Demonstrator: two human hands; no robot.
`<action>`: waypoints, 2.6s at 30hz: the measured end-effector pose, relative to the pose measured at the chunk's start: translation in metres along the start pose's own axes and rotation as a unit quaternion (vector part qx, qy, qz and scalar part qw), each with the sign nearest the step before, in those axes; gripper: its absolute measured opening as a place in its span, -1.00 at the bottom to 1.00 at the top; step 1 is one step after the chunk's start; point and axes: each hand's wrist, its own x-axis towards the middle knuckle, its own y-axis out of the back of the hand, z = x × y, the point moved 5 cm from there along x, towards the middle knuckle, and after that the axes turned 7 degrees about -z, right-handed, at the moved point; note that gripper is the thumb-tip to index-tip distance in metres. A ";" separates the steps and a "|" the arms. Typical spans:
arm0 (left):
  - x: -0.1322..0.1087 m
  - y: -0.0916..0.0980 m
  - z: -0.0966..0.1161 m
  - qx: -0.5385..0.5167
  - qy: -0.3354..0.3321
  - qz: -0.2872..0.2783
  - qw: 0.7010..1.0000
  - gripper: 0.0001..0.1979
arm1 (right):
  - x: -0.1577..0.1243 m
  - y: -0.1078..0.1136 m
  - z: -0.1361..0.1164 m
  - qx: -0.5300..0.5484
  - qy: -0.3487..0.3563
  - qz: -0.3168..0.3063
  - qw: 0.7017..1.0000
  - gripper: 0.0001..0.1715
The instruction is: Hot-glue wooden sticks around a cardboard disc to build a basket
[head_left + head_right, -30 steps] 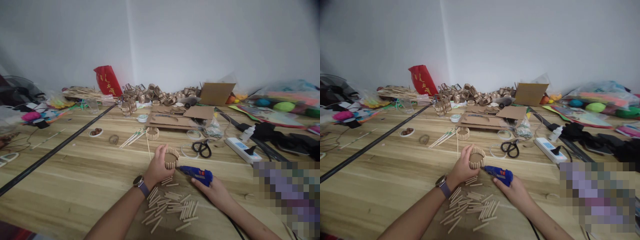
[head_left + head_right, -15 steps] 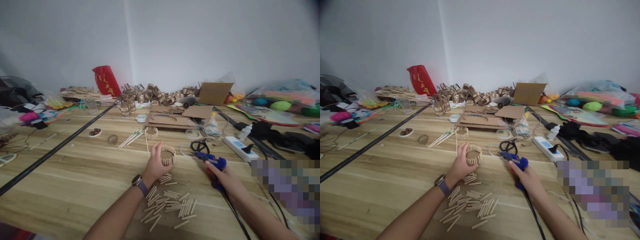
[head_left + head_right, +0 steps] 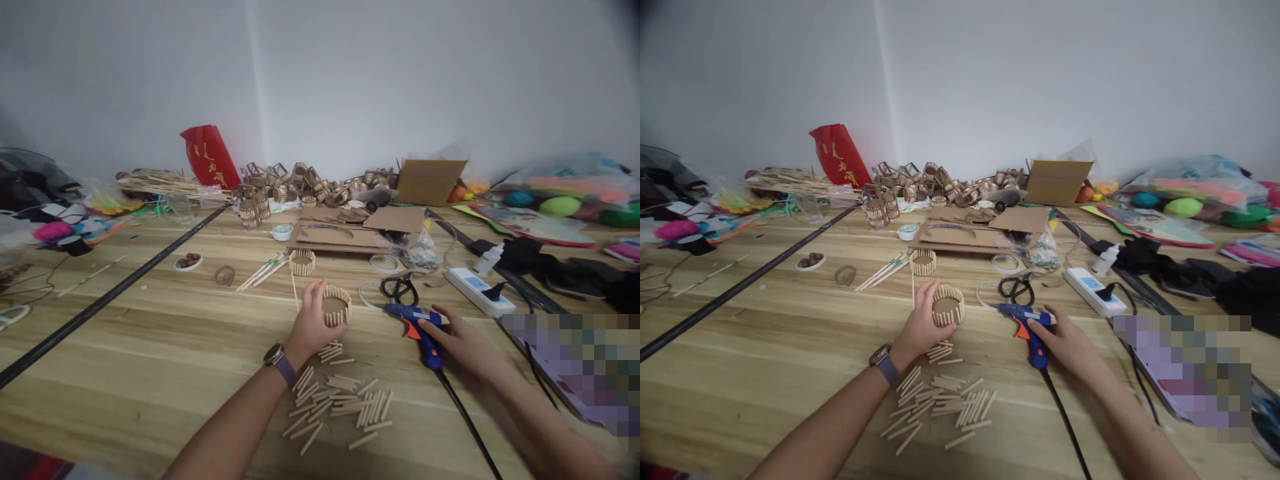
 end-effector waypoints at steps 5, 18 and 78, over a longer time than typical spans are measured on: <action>0.001 -0.001 -0.002 -0.001 0.002 -0.003 1.000 -0.08 | -0.017 0.011 -0.032 -0.310 0.112 0.074 0.941 -0.52; 0.002 -0.001 -0.001 -0.014 0.001 -0.011 1.000 -0.05 | -0.087 -0.131 -0.137 -0.417 0.520 -0.140 0.732 -0.85; -0.004 -0.013 0.009 0.024 -0.091 -0.107 0.990 -0.04 | -0.056 -0.057 -0.154 -0.332 0.496 -0.127 0.792 -0.66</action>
